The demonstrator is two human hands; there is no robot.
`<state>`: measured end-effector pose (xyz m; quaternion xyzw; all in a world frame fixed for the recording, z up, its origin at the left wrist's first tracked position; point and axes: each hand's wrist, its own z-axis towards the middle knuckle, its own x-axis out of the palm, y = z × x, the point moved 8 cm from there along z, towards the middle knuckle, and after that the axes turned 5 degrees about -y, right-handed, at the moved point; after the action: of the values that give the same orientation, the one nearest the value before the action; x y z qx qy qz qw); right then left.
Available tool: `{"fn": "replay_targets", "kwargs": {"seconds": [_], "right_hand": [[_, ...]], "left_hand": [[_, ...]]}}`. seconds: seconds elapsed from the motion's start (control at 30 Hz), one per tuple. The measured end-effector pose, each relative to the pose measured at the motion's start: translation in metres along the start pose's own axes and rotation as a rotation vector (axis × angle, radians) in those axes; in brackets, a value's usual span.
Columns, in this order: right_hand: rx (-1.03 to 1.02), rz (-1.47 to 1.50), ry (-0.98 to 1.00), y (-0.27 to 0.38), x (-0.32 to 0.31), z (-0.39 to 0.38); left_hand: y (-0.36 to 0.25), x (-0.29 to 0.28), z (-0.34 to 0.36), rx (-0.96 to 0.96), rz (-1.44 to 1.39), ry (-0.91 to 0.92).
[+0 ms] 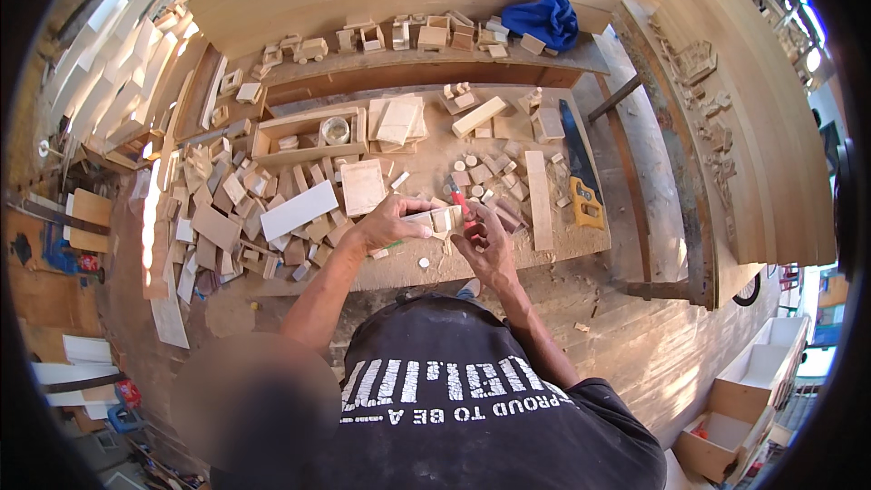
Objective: The person assembles a small wooden toy at a workbench, joining together pre-cut wooden blocks and shapes by hand.
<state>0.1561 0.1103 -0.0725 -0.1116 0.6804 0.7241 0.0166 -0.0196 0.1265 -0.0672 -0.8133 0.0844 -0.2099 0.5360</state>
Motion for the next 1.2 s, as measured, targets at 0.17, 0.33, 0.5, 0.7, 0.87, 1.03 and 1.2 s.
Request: {"fn": "replay_targets", "kwargs": {"seconds": [0.17,0.33,0.5,0.7,0.87,1.03,1.2], "right_hand": [[-0.002,0.05,0.022,0.004,-0.004,0.004],[0.003,0.085,0.115,0.016,-0.004,0.006],[0.088,0.18,0.211,0.001,-0.001,0.014],[0.13,0.298,0.212,-0.003,-0.007,0.014],[0.147,0.345,0.225,-0.002,-0.017,0.01],[0.132,0.401,0.199,-0.014,-0.025,0.011],[0.169,0.392,0.218,-0.008,-0.031,0.017]], "left_hand": [[-0.003,0.001,0.002,-0.028,-0.01,0.017],[0.002,-0.001,0.01,-0.049,-0.048,0.049],[0.009,-0.002,0.017,-0.123,-0.135,0.09],[0.009,-0.001,0.019,-0.187,-0.246,0.082],[-0.002,0.003,0.022,-0.085,-0.251,0.112],[-0.015,0.002,0.025,-0.002,-0.239,0.147],[-0.026,0.003,0.03,0.033,-0.269,0.172]]}}
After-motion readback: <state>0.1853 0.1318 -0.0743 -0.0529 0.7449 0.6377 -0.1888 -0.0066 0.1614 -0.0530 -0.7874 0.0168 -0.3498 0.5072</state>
